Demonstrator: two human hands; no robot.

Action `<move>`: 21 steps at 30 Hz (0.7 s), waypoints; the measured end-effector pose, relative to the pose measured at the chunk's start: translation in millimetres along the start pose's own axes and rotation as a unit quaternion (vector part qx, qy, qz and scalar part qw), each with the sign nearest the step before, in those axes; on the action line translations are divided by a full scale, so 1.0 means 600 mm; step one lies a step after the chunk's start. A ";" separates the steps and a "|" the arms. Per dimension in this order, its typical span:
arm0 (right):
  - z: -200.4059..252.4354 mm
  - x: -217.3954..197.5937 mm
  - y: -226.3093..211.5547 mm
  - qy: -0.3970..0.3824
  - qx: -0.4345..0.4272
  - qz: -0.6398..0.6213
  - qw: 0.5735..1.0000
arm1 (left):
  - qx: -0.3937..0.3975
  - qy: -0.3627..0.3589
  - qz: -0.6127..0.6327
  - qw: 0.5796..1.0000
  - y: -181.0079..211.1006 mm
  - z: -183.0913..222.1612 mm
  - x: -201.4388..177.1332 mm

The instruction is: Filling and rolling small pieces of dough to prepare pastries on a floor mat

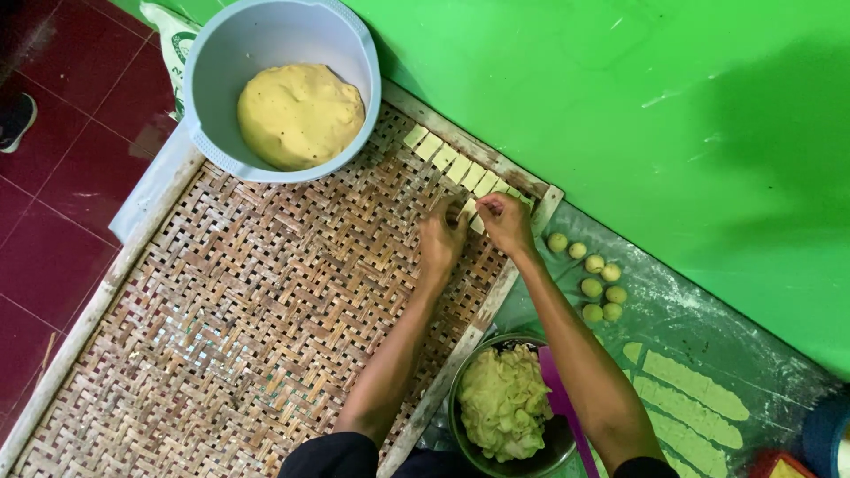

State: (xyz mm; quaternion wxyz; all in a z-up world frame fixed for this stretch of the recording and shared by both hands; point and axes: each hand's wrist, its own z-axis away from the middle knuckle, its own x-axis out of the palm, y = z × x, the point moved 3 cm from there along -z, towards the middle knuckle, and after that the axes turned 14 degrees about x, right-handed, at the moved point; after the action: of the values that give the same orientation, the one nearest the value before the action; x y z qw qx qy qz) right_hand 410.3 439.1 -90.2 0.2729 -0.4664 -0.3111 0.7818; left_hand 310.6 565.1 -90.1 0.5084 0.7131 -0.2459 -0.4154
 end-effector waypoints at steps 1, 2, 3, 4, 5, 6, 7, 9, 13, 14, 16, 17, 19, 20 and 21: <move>0.000 0.001 0.000 0.009 -0.005 0.001 1.000 | -0.002 0.005 0.006 1.000 0.005 0.001 -0.003; 0.001 0.002 0.000 0.017 -0.010 0.001 1.000 | -0.005 0.010 0.013 1.000 0.011 0.002 -0.006; 0.002 0.003 0.000 0.017 -0.009 0.001 1.000 | -0.006 0.010 0.013 1.000 0.028 0.003 -0.014; 0.005 0.002 -0.001 0.021 -0.015 -0.001 1.000 | -0.009 0.010 0.016 1.000 0.045 0.005 -0.022; 0.004 0.002 -0.005 0.026 -0.024 -0.003 0.999 | -0.010 0.012 0.018 1.000 0.062 0.003 -0.031; 0.007 0.001 -0.007 0.026 -0.025 -0.004 0.999 | -0.009 0.013 0.018 1.000 0.035 0.005 -0.022; 0.010 -0.001 -0.011 0.033 -0.038 -0.001 0.999 | -0.012 0.017 0.038 0.999 0.009 0.008 -0.013; 0.015 -0.002 -0.014 0.041 -0.052 0.002 0.998 | -0.013 0.022 0.058 0.998 -0.021 0.011 -0.002; 0.011 0.005 -0.005 0.059 -0.038 -0.002 0.998 | -0.015 0.024 0.085 0.996 -0.043 0.016 0.008; 0.009 0.007 -0.003 0.064 -0.041 0.000 0.997 | -0.013 0.024 0.088 0.996 -0.049 0.017 0.011; 0.006 0.010 0.003 0.064 -0.038 -0.007 0.997 | -0.013 0.023 0.092 0.995 -0.054 0.018 0.012; 0.004 0.011 0.005 0.064 -0.035 -0.014 0.997 | -0.013 0.022 0.096 0.995 -0.056 0.018 0.013; 0.005 0.012 0.008 0.067 -0.031 -0.024 0.997 | -0.010 0.021 0.092 0.995 -0.050 0.019 0.010; 0.004 0.013 0.009 0.068 -0.027 -0.034 0.997 | -0.009 0.021 0.089 0.996 -0.047 0.018 0.008; 0.005 0.011 0.007 0.070 -0.028 -0.036 0.996 | -0.007 0.020 0.089 0.996 -0.046 0.017 0.007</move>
State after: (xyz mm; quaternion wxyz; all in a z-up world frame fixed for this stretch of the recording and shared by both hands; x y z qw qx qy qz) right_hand 404.4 440.2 -96.1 0.3089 -0.5163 -0.3289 0.7279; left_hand 302.2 566.3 -118.3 0.5528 0.6933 -0.2951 -0.3560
